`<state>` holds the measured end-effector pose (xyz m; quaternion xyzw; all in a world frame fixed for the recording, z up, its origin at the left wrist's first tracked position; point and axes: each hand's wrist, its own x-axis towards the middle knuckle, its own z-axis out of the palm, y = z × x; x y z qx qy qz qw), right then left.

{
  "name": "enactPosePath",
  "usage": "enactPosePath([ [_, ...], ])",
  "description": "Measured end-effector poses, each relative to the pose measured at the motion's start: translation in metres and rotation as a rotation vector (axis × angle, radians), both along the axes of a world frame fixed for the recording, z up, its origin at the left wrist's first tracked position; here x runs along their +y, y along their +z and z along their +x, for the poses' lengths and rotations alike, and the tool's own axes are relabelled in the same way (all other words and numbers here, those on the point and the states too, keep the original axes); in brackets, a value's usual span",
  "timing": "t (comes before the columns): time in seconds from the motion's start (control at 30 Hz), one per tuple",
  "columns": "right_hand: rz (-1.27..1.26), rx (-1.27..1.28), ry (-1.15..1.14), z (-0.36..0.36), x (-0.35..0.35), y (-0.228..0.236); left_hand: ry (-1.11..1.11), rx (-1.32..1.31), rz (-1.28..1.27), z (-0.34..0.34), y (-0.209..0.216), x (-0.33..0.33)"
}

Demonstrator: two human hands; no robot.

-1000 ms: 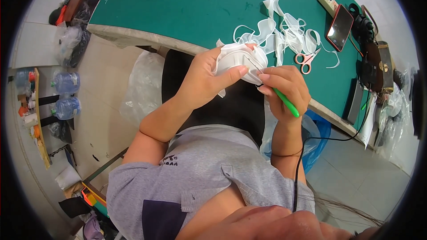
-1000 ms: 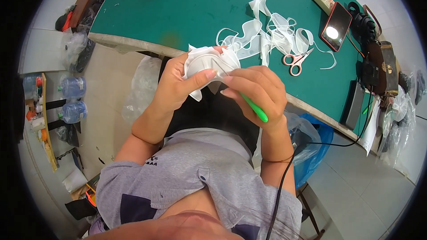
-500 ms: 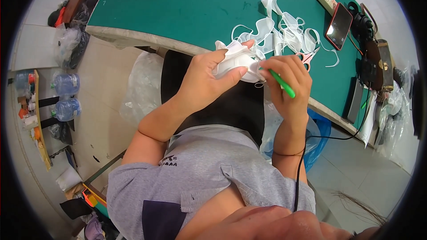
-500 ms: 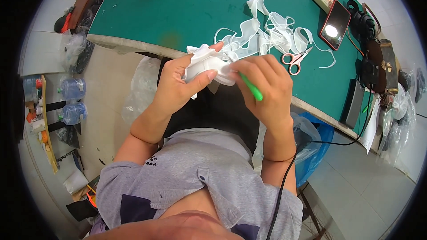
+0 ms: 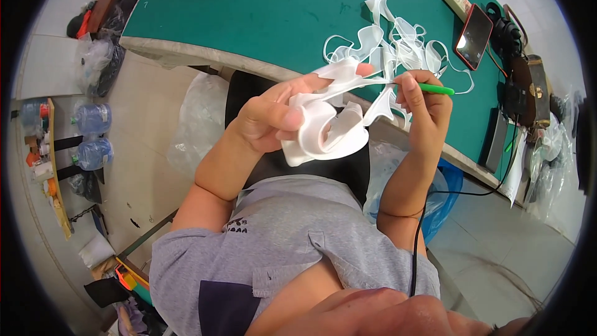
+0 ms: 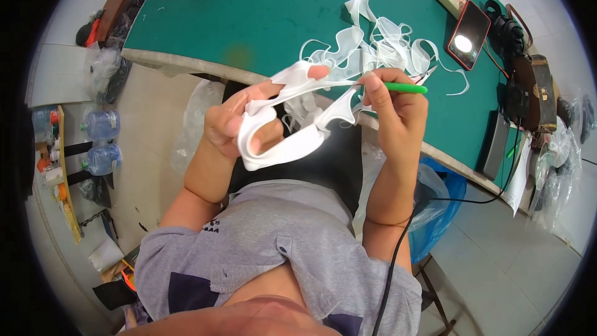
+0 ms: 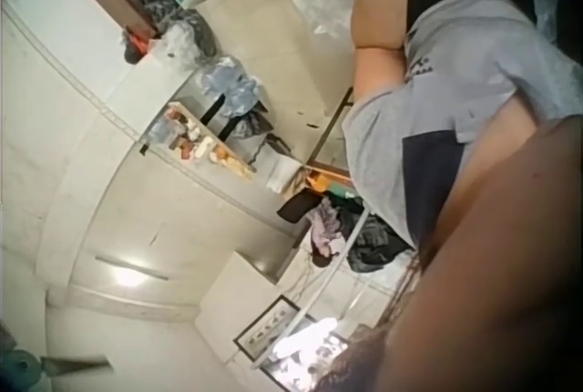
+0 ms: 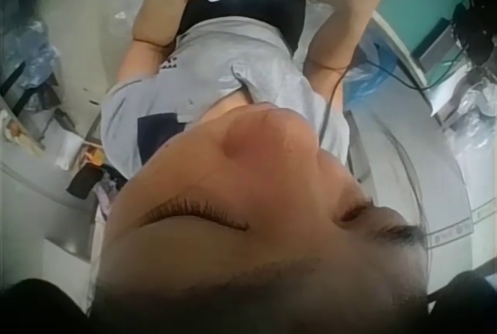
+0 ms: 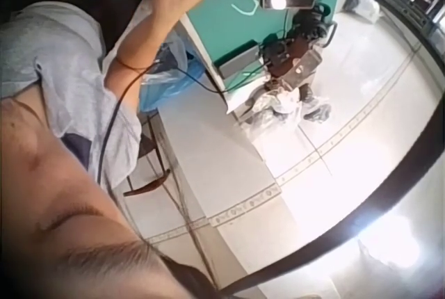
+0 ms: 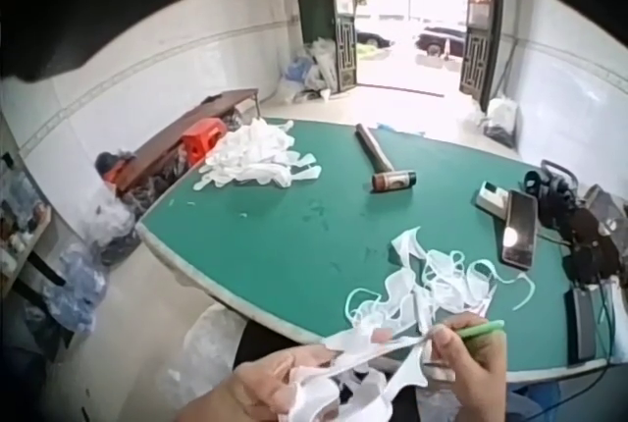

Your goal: Trimming excess material and loose threads from white shoe upper components using scissors.

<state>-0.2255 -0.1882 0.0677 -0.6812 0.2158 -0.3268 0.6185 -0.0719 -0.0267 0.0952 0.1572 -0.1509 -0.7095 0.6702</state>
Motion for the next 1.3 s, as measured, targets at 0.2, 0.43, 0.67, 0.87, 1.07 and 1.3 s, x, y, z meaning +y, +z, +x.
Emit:
enactPosePath([
  [0.2, 0.297, -0.412, 0.127, -0.009, 0.000, 0.003, 0.527, -0.930, 0.059, -0.012, -0.031, -0.007],
  [0.43, -0.273, -0.011, 0.108, 0.013, 0.032, 0.007, 0.519, -0.874, 0.065, -0.019, -0.027, -0.008],
  [0.67, -0.121, -0.401, 0.178, 0.004, 0.026, 0.009, 0.399, -0.301, 0.110, 0.002, -0.032, -0.009],
  [0.87, 0.329, -0.656, 0.066, -0.018, -0.013, -0.003, 0.379, -0.010, 0.203, 0.023, -0.036, 0.000],
  [1.07, 0.732, -0.670, 0.070, -0.008, -0.020, -0.005, 0.311, -0.426, 0.263, 0.021, -0.031, 0.002],
  [1.3, 0.670, -0.628, 0.112, 0.007, -0.018, -0.003, 0.243, -0.763, 0.130, -0.001, -0.043, -0.009],
])
